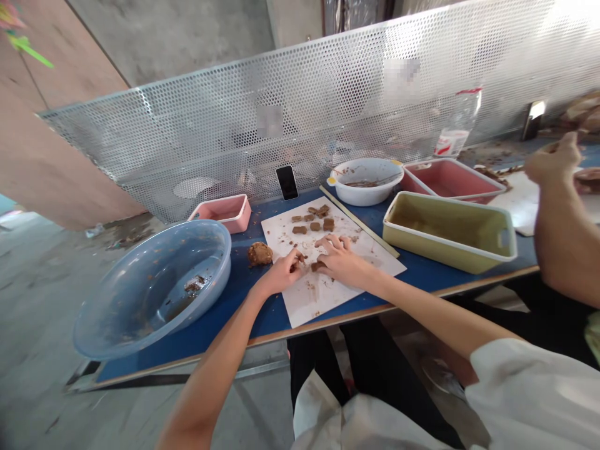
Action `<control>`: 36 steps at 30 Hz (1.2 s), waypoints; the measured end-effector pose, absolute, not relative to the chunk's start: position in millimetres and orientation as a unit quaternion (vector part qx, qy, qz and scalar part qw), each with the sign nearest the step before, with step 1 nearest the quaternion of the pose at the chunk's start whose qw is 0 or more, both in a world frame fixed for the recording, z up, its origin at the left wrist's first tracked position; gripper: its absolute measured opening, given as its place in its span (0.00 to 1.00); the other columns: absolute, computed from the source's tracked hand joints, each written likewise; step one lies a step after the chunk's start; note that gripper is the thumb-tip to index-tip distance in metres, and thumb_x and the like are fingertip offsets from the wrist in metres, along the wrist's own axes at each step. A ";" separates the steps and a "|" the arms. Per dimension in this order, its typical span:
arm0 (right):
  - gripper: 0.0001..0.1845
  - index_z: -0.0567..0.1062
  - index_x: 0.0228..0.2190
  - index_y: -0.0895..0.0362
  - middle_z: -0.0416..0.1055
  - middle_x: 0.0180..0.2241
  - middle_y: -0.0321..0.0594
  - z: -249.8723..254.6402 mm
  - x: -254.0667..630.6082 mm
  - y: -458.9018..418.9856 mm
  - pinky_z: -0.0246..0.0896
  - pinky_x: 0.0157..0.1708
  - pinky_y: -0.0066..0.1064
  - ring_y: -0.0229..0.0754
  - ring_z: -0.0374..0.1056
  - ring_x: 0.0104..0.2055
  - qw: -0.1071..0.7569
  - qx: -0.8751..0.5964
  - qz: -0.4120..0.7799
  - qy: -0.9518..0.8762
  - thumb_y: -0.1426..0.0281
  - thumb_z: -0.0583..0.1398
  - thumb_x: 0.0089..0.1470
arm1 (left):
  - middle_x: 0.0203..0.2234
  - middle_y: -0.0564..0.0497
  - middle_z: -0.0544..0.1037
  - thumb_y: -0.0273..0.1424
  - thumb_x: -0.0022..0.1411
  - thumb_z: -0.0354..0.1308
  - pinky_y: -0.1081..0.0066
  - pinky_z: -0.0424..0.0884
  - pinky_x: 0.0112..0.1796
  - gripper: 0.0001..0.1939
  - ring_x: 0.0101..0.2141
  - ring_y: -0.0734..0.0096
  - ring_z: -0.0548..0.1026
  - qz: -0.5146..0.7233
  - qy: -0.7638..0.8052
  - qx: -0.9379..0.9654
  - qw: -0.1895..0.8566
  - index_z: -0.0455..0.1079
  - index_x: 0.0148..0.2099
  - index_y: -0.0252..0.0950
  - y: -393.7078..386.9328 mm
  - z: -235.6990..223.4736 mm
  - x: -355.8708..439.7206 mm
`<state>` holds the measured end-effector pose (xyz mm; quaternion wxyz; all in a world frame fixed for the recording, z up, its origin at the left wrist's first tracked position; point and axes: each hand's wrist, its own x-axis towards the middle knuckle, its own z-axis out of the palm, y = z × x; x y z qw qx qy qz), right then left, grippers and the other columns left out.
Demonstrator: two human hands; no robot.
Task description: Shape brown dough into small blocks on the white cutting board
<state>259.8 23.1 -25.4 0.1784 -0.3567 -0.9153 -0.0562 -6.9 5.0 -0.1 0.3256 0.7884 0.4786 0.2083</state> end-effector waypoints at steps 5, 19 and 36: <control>0.18 0.89 0.46 0.51 0.73 0.68 0.54 -26.7 258.5 27.9 0.58 0.63 0.62 0.67 0.58 0.73 0.169 -0.360 -0.069 -0.915 0.60 0.59 0.78 | 0.26 0.59 0.71 0.23 0.66 0.58 0.69 0.62 0.36 0.12 0.31 0.67 0.72 0.207 0.482 0.789 0.319 0.67 0.49 0.40 5.6 -1.8 -7.1; 0.20 0.88 0.44 0.54 0.70 0.71 0.54 -25.4 256.9 55.2 0.57 0.67 0.62 0.69 0.60 0.73 0.175 -0.387 -0.080 -0.902 0.61 0.58 0.78 | 0.25 0.60 0.68 0.22 0.66 0.56 0.67 0.59 0.35 0.14 0.29 0.66 0.70 0.202 0.487 0.783 0.331 0.68 0.52 0.40 3.2 3.3 -7.2; 0.19 0.87 0.50 0.55 0.70 0.69 0.60 -19.4 262.5 95.1 0.59 0.62 0.61 0.70 0.59 0.71 0.146 -0.303 -0.111 -0.935 0.60 0.58 0.79 | 0.25 0.59 0.70 0.23 0.67 0.57 0.69 0.60 0.35 0.13 0.29 0.68 0.70 0.201 0.492 0.777 0.337 0.69 0.53 0.39 1.0 3.8 -7.3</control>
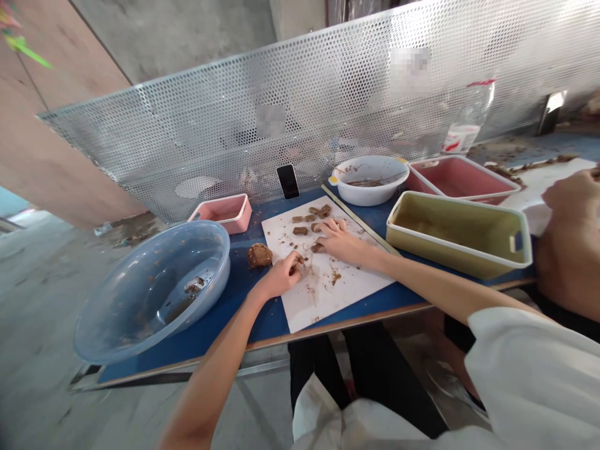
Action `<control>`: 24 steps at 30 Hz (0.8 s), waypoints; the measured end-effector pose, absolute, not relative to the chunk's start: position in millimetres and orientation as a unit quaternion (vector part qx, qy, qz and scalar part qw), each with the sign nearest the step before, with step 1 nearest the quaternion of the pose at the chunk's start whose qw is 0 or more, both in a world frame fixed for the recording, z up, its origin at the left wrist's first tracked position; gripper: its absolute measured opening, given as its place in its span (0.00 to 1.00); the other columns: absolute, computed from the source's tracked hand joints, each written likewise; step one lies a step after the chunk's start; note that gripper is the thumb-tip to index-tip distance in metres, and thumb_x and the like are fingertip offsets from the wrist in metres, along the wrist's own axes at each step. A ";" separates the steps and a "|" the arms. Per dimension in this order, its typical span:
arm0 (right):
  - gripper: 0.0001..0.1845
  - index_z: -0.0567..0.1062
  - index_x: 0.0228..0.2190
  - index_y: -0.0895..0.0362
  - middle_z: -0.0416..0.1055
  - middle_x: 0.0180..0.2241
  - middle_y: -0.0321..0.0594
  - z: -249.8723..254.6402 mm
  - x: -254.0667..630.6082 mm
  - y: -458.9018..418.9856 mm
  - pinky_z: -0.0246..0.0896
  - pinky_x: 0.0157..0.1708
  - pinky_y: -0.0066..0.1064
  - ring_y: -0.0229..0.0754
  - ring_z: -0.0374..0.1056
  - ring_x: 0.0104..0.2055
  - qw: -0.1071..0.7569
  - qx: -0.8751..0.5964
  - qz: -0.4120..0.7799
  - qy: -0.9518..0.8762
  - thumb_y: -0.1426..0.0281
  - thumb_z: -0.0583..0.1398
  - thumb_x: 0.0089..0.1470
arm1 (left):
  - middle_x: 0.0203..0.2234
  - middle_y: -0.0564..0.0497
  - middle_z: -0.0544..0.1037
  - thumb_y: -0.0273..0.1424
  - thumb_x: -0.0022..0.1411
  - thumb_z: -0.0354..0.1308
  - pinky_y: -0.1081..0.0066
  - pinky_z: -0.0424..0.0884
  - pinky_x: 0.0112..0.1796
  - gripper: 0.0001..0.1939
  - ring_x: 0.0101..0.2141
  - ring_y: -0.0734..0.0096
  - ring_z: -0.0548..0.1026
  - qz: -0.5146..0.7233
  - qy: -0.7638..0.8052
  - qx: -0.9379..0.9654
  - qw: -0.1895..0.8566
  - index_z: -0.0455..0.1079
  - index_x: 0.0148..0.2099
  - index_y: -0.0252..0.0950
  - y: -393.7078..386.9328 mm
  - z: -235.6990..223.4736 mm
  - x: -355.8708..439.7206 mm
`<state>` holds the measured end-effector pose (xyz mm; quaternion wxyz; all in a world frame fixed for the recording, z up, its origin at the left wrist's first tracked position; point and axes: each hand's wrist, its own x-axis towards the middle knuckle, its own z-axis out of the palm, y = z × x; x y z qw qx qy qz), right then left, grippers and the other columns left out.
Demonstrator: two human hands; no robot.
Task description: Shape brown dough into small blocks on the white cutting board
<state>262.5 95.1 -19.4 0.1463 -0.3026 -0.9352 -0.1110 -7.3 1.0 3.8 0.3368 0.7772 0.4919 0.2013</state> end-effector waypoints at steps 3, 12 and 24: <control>0.18 0.88 0.48 0.53 0.70 0.69 0.57 -18.6 264.3 100.1 0.60 0.64 0.63 0.70 0.60 0.71 0.174 -0.325 -0.063 -0.927 0.58 0.60 0.77 | 0.25 0.59 0.70 0.21 0.66 0.56 0.69 0.59 0.35 0.14 0.29 0.69 0.70 0.207 0.491 0.778 0.333 0.69 0.52 0.39 -0.8 3.0 -7.8; 0.20 0.88 0.55 0.49 0.70 0.70 0.55 -13.7 294.5 101.8 0.64 0.65 0.67 0.71 0.62 0.71 0.199 -0.315 -0.024 -0.928 0.58 0.58 0.77 | 0.26 0.58 0.68 0.26 0.73 0.52 0.68 0.60 0.34 0.08 0.27 0.69 0.67 0.331 0.508 0.754 0.254 0.70 0.50 0.39 12.7 5.6 -1.5; 0.22 0.84 0.63 0.47 0.68 0.74 0.51 -10.1 288.8 83.9 0.61 0.68 0.69 0.69 0.60 0.74 0.164 -0.251 -0.049 -0.953 0.58 0.57 0.79 | 0.36 0.48 0.80 0.24 0.75 0.51 0.65 0.71 0.41 0.12 0.34 0.62 0.77 0.380 0.505 0.765 0.125 0.73 0.54 0.39 56.9 -12.0 11.3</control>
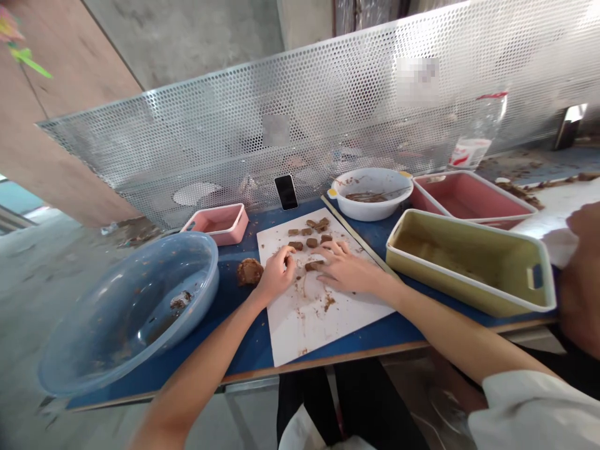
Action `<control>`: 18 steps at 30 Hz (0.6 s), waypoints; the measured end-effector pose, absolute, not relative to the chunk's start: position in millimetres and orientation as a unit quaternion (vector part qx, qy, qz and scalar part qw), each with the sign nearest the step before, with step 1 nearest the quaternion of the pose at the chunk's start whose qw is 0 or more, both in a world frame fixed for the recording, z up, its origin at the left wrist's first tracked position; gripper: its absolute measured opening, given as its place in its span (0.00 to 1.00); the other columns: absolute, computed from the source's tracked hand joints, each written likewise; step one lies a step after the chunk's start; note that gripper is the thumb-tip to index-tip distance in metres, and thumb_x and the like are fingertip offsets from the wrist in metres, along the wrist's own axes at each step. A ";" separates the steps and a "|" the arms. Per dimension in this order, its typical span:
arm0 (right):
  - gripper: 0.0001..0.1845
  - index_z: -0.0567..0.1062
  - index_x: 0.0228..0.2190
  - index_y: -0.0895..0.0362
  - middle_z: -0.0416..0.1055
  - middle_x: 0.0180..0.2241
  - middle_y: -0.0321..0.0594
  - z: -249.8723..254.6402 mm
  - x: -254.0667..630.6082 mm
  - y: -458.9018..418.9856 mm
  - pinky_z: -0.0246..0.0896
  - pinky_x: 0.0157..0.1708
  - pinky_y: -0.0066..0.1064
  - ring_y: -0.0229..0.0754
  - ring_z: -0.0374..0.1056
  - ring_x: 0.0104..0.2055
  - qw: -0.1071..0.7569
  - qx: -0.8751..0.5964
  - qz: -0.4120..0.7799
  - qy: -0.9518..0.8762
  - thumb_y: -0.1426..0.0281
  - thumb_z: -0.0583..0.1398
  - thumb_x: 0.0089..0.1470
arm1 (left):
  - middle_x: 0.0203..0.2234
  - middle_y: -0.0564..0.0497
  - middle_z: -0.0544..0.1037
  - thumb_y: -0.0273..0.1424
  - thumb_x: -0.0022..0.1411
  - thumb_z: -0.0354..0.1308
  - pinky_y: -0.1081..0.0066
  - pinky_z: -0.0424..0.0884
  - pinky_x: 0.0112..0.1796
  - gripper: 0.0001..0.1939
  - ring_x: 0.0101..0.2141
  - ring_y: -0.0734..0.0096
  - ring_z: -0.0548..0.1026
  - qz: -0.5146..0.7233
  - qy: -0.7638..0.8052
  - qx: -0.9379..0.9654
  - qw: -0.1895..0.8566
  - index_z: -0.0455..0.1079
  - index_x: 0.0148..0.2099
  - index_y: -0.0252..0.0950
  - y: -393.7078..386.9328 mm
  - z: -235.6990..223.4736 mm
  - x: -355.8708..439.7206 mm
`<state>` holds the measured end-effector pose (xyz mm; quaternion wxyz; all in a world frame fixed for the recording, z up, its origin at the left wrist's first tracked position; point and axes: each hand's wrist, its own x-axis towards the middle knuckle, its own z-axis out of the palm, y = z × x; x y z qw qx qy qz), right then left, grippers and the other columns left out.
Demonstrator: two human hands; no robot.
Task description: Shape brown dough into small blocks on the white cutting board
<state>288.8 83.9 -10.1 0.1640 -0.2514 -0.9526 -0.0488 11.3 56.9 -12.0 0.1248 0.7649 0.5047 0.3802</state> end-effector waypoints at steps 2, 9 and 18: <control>0.24 0.83 0.64 0.50 0.68 0.74 0.52 -6.9 287.3 81.4 0.62 0.67 0.69 0.69 0.61 0.73 0.155 -0.263 -0.051 -0.951 0.57 0.55 0.80 | 0.37 0.48 0.81 0.25 0.77 0.51 0.65 0.72 0.43 0.12 0.36 0.62 0.79 0.388 0.492 0.770 0.120 0.73 0.55 0.39 52.8 -14.7 3.4; 0.25 0.81 0.67 0.49 0.68 0.72 0.52 -3.4 281.6 76.8 0.63 0.68 0.66 0.67 0.61 0.73 0.148 -0.263 -0.039 -0.953 0.57 0.54 0.81 | 0.37 0.48 0.81 0.28 0.79 0.51 0.65 0.74 0.43 0.10 0.37 0.62 0.80 0.409 0.494 0.759 0.114 0.72 0.56 0.39 48.1 -12.5 -7.1; 0.27 0.80 0.68 0.49 0.68 0.72 0.53 -6.1 277.0 76.2 0.64 0.65 0.63 0.67 0.61 0.71 0.141 -0.271 -0.053 -0.951 0.55 0.52 0.82 | 0.40 0.46 0.82 0.28 0.80 0.51 0.64 0.76 0.46 0.12 0.40 0.61 0.81 0.387 0.465 0.790 0.103 0.73 0.58 0.38 40.3 -10.1 3.5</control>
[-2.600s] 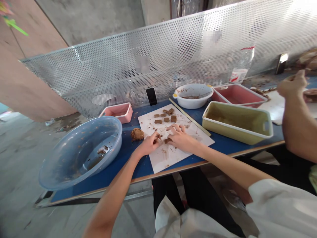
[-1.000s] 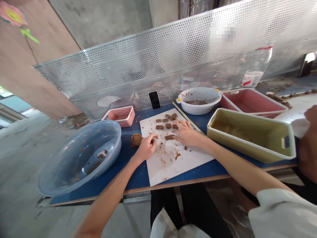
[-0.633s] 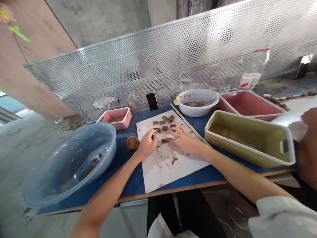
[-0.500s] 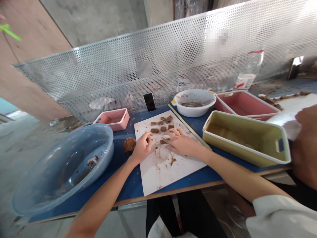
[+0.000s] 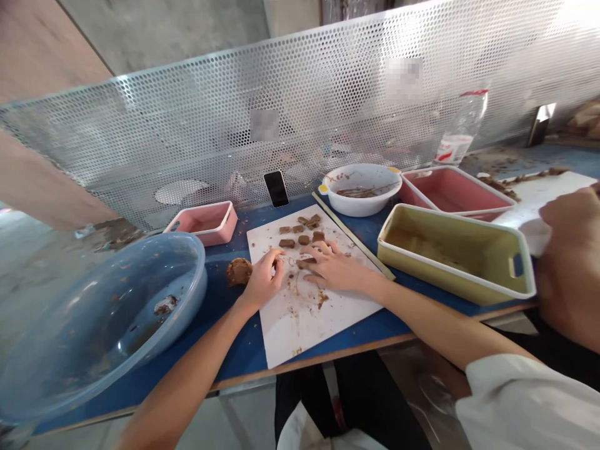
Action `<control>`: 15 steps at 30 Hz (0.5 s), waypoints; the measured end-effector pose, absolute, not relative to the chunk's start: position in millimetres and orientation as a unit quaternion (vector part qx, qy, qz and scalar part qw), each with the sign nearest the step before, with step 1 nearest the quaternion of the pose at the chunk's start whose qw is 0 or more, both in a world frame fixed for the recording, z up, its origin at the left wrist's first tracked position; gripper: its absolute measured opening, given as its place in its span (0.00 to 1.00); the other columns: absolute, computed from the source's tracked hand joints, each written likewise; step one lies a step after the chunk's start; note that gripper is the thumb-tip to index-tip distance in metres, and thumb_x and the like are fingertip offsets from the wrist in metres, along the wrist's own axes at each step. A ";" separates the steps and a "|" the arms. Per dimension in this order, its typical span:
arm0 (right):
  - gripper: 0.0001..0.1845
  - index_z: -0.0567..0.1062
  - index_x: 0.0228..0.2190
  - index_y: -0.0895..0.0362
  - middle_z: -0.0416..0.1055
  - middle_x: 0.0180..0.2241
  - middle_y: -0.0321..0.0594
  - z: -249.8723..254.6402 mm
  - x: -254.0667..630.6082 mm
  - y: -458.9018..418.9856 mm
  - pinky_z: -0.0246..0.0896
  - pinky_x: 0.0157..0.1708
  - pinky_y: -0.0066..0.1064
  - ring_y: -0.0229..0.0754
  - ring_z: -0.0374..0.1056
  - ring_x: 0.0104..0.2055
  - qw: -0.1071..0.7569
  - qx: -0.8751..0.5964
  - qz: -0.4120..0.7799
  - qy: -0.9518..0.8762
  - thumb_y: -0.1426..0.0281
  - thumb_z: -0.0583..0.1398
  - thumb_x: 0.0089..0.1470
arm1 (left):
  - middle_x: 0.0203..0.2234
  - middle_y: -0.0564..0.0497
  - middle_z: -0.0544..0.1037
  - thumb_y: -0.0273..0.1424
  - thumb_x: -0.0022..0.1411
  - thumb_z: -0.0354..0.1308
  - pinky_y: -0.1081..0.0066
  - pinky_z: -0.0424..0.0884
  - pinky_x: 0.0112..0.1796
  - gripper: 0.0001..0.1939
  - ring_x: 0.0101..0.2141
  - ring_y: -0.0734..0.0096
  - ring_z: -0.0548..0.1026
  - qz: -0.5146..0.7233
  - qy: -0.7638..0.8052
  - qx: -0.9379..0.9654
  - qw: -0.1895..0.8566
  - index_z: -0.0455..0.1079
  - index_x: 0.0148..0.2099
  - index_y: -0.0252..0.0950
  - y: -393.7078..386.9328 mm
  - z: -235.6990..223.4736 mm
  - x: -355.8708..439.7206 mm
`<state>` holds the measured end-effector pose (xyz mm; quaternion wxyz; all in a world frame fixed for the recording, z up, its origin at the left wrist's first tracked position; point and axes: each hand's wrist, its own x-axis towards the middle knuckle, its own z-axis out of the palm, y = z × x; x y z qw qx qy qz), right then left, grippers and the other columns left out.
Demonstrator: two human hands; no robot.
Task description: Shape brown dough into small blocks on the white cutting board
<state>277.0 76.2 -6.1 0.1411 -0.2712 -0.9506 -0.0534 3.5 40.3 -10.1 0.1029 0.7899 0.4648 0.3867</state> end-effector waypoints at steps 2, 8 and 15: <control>0.26 0.84 0.63 0.50 0.70 0.71 0.52 -6.5 276.9 76.1 0.64 0.63 0.62 0.67 0.62 0.70 0.147 -0.285 -0.063 -0.945 0.55 0.51 0.82 | 0.41 0.45 0.83 0.27 0.79 0.51 0.64 0.76 0.46 0.12 0.41 0.61 0.82 0.381 0.466 0.791 0.106 0.73 0.58 0.38 39.6 -9.0 4.0; 0.27 0.81 0.66 0.50 0.69 0.71 0.53 -6.9 274.3 76.9 0.63 0.62 0.60 0.67 0.62 0.69 0.147 -0.287 -0.066 -0.944 0.54 0.51 0.82 | 0.42 0.45 0.83 0.28 0.80 0.51 0.64 0.77 0.48 0.13 0.42 0.61 0.83 0.375 0.471 0.791 0.111 0.73 0.59 0.38 39.3 -7.0 4.5; 0.26 0.82 0.64 0.49 0.70 0.69 0.52 -5.5 275.5 78.7 0.62 0.62 0.57 0.65 0.62 0.68 0.157 -0.272 -0.060 -0.948 0.56 0.50 0.83 | 0.44 0.44 0.84 0.26 0.79 0.51 0.64 0.77 0.49 0.13 0.44 0.61 0.83 0.367 0.475 0.792 0.111 0.73 0.59 0.38 38.8 -8.5 4.7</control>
